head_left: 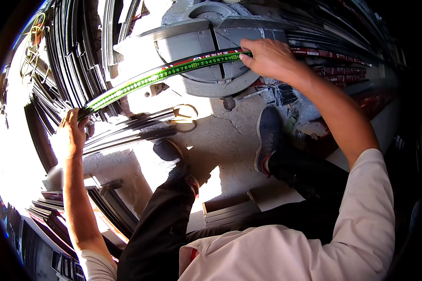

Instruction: The person measures and marks long metal profiles with a tape measure and marker, then cuts them to length using a miter saw. The cut pieces are placed aside on the floor.

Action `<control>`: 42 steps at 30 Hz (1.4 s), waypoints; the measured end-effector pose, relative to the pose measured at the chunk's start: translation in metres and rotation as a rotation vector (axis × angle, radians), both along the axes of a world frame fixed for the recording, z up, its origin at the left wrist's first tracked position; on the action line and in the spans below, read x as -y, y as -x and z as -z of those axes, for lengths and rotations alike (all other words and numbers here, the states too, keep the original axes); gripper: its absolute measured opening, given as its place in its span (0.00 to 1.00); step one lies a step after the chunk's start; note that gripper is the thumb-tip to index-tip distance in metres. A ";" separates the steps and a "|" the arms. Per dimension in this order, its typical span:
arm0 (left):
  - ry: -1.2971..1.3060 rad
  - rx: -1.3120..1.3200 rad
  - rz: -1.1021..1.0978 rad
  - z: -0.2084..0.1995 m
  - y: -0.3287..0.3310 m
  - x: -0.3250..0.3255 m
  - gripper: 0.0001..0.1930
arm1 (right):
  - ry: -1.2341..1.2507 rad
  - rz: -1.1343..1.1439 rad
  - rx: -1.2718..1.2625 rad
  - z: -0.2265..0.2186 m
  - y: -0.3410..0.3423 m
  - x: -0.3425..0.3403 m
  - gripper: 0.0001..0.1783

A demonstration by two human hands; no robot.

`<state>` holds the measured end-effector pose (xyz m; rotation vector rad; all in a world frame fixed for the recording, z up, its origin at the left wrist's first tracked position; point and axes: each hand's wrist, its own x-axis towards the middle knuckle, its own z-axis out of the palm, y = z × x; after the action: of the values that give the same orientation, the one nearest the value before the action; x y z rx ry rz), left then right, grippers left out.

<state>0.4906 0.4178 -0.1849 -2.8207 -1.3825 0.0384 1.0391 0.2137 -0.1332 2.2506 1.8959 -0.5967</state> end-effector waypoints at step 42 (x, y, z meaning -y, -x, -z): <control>0.050 0.003 -0.030 -0.012 -0.010 0.004 0.20 | 0.016 0.112 0.003 0.010 0.004 -0.012 0.15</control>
<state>0.5005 0.4135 -0.1733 -2.8409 -1.4443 0.0693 1.0355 0.2262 -0.1432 2.3582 1.7662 -0.6214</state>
